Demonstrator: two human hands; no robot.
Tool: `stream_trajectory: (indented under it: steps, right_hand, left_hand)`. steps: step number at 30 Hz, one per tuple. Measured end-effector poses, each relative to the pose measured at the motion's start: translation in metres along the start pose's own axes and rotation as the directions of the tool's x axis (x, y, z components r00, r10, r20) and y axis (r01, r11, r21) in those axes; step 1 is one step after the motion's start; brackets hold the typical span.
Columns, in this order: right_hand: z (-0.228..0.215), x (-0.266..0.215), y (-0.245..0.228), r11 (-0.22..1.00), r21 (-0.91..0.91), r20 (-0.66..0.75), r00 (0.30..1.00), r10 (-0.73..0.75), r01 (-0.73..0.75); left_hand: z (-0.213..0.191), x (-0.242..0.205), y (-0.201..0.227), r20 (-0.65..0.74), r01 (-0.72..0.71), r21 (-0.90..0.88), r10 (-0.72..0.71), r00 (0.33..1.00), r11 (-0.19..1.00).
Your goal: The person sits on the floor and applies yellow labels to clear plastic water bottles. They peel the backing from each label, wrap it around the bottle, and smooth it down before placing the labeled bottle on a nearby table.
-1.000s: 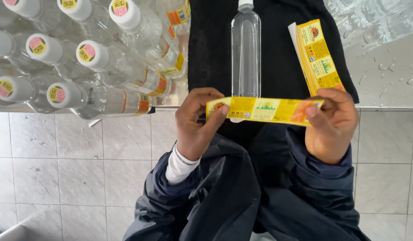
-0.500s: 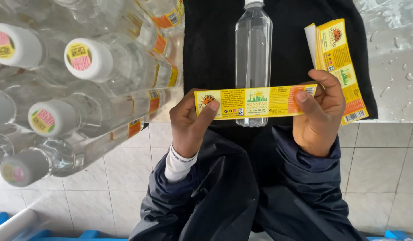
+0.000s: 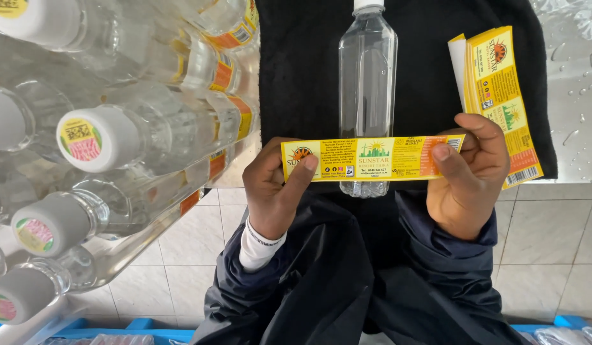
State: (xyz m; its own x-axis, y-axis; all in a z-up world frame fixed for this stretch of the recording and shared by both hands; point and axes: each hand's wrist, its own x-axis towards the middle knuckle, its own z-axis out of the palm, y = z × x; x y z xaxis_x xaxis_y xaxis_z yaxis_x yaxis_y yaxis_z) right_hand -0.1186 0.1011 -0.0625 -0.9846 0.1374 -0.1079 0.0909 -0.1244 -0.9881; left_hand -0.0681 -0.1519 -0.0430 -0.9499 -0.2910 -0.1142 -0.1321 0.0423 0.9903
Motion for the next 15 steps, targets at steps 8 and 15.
stream_trajectory:
  steps: [8,15]
  right_hand:
    - [0.001,-0.001,0.013,0.99,0.031,-0.072,0.988,-0.138,0.141]
    - [0.01,-0.001,-0.005,0.905,0.033,-0.074,0.904,-0.42,0.423]
  left_hand:
    - [0.001,0.001,-0.003,-0.008,-0.041,-0.104,0.04,0.999,0.994]
    - [-0.008,-0.001,0.018,0.064,-0.13,-0.084,0.136,0.989,0.988]
